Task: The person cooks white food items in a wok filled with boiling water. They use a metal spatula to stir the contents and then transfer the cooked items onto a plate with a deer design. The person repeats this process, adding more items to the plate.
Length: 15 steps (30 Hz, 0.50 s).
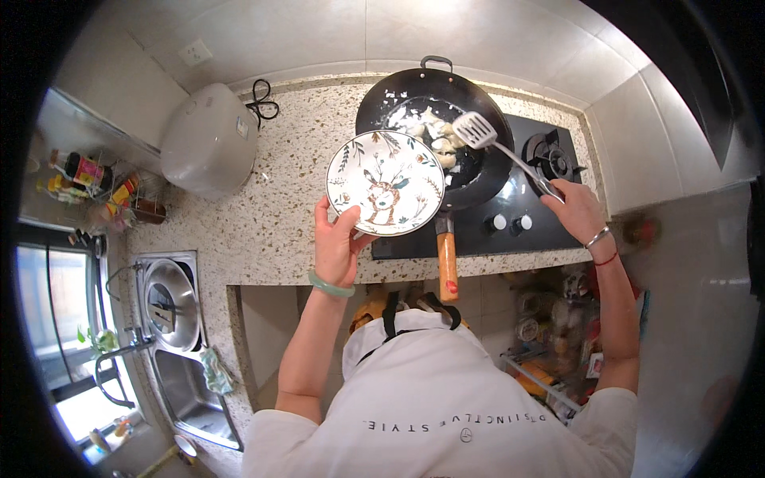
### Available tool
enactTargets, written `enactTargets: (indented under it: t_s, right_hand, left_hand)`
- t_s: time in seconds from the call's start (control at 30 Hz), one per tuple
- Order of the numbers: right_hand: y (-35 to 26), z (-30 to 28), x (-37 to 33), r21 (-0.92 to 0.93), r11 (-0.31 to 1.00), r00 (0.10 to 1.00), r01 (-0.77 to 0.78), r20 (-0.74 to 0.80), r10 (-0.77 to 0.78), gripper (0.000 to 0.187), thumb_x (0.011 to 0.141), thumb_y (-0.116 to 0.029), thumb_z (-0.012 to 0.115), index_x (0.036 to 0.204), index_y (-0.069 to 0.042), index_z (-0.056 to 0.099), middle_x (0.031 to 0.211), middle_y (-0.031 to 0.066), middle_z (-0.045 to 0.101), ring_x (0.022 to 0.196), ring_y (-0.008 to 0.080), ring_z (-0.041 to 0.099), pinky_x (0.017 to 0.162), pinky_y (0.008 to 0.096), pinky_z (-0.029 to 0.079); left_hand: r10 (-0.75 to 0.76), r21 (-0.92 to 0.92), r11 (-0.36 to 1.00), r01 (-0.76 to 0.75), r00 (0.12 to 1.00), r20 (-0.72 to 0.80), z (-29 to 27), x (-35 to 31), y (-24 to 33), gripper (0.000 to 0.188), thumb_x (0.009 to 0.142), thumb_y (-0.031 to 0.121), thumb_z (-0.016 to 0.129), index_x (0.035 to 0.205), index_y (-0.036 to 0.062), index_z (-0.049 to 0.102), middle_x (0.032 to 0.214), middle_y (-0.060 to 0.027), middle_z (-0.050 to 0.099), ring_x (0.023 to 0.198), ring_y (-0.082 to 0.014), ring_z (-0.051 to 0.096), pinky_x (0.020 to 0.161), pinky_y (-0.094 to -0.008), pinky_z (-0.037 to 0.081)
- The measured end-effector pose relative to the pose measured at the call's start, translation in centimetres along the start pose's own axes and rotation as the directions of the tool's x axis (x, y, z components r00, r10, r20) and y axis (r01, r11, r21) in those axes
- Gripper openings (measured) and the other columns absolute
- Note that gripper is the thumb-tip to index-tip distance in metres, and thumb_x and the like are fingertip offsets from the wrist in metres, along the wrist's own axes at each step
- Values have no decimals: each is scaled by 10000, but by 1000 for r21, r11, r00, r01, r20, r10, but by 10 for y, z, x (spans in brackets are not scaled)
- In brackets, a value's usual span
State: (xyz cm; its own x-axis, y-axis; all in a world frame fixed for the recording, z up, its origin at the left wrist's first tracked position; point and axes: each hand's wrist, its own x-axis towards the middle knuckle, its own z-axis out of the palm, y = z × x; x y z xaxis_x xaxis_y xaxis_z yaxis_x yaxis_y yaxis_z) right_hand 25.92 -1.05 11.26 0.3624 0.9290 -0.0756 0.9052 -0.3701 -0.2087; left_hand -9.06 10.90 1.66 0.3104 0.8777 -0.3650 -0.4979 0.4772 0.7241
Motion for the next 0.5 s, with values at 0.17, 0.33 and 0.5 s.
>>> enactTargets:
  t_s: [0.17, 0.33, 0.5]
  right_hand:
    - [-1, -27, 12, -143, 990, 991, -16, 127, 35, 235, 786, -237, 636, 885, -25, 659, 763, 200, 621, 712, 370, 596, 626, 426, 457]
    - [4, -28, 27, -241, 970, 983, -17, 174, 61, 233, 771, -274, 651, 867, -63, 678, 742, 183, 630, 707, 356, 616, 635, 422, 484]
    - [17, 0, 36, -233, 972, 983, -20, 171, 61, 239, 786, -318, 647, 872, -100, 698, 754, 156, 653, 738, 337, 640, 663, 421, 507]
  left_hand:
    - [-6, 38, 999, 7, 1000, -24, 7, 1, -5, 485, 857, 76, 574, 1267, 71, 316, 1135, -128, 561, 951, -212, 629, 693, -344, 595]
    - [5, 6, 1000, -5, 999, -36, 6, -1, -6, 541, 855, 75, 571, 1308, 64, 276, 1126, -138, 559, 938, -200, 629, 654, -313, 594]
    - [24, 14, 1000, -23, 998, -62, 7, -1, -7, 536, 857, 82, 572, 1303, 58, 277, 1129, -142, 558, 934, -205, 632, 650, -315, 593]
